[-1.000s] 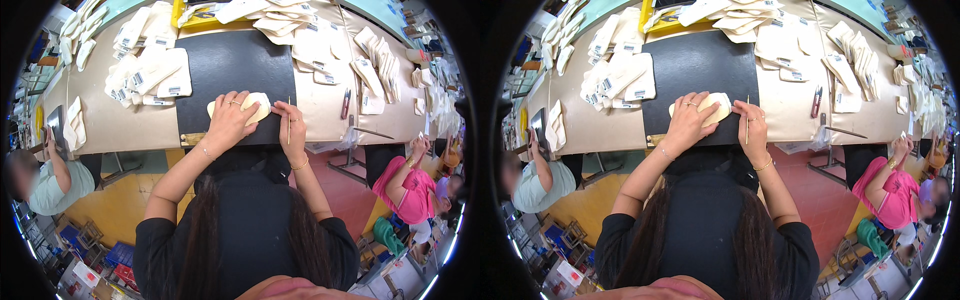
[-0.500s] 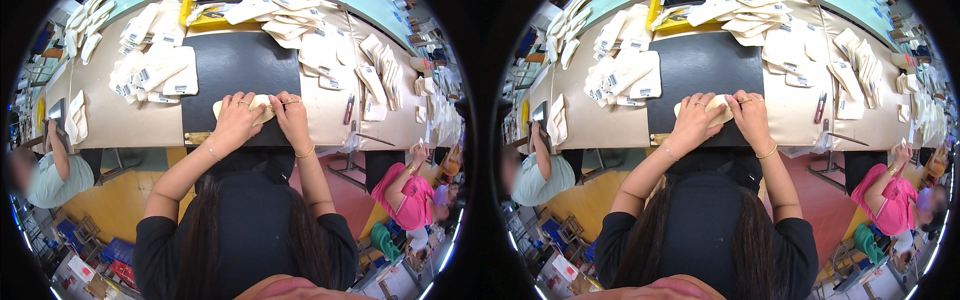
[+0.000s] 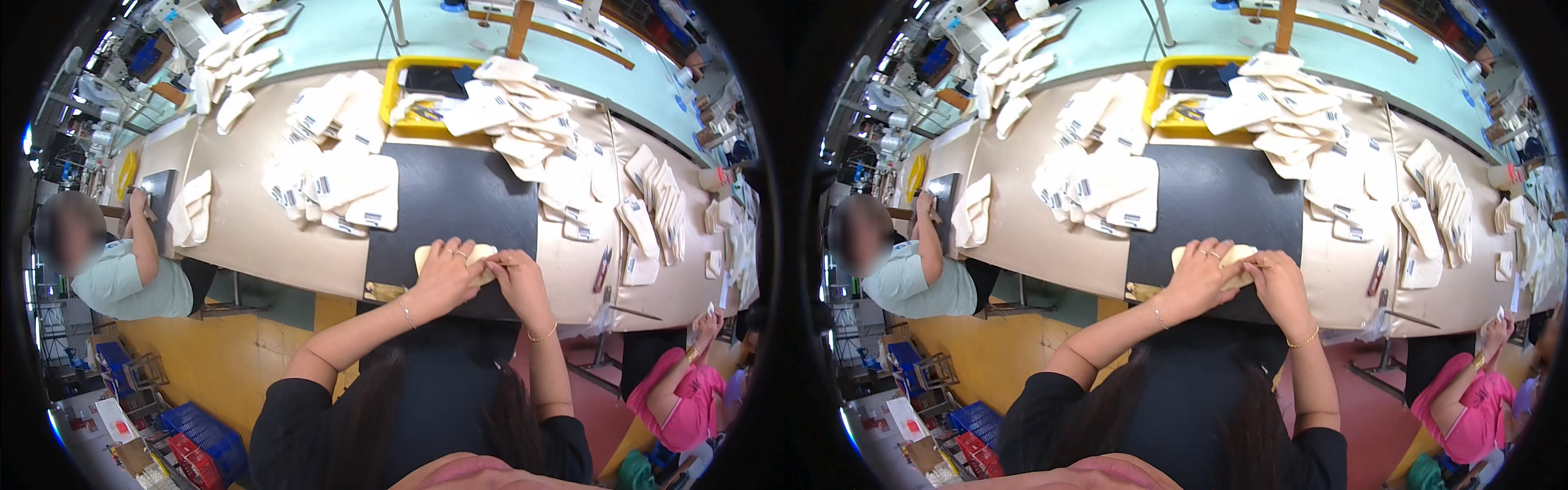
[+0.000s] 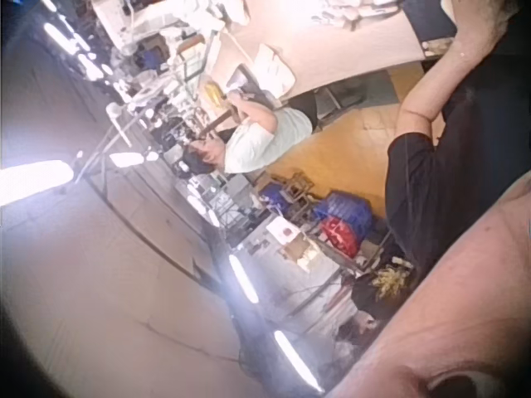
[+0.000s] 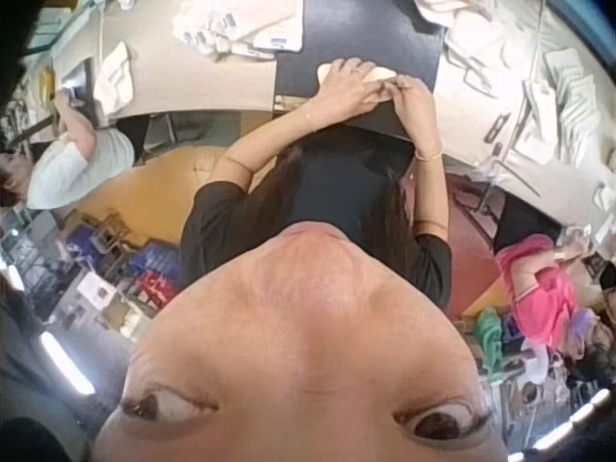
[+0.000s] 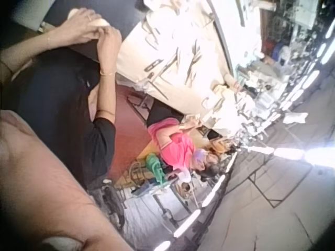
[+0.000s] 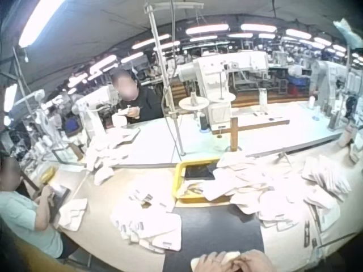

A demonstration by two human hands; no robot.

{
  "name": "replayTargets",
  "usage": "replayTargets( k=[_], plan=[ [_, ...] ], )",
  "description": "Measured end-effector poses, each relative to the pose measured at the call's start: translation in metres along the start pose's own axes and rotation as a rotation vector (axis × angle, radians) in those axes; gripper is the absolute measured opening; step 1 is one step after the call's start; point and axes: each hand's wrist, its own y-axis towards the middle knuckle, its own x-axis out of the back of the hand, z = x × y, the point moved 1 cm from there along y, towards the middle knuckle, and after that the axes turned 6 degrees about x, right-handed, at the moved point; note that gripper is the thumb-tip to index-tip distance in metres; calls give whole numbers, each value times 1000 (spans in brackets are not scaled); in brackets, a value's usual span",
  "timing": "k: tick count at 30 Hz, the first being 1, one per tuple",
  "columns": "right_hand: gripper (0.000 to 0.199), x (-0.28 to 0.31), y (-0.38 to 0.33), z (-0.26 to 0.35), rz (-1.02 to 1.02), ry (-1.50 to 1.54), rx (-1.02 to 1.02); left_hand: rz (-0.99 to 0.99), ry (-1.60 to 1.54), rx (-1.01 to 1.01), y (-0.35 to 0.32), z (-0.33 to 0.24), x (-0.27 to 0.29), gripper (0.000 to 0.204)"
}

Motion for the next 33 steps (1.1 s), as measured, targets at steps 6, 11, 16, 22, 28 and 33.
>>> replayTargets(
  k=[6, 11, 16, 22, 28, 33],
  plan=[
    [11, -8, 1, 0, -61, -125, -40, -26, -5, -20, -2, 2, -2, 49],
    [12, -6, -1, 4, -58, -91, 4, -23, -23, -25, -2, 3, -2, 50],
    [13, -8, 3, 1, -91, -96, -9, -18, -23, -34, -1, 5, -3, 49],
    [18, -17, 5, -6, -133, -158, -46, -60, -55, -46, -4, 7, -7, 49],
    [12, -16, 0, -3, -53, -234, 51, -68, -50, -54, -5, 9, -10, 55],
    [10, -6, -1, -3, -46, -124, 60, -74, -52, -56, -5, 10, -11, 52]
  ],
)
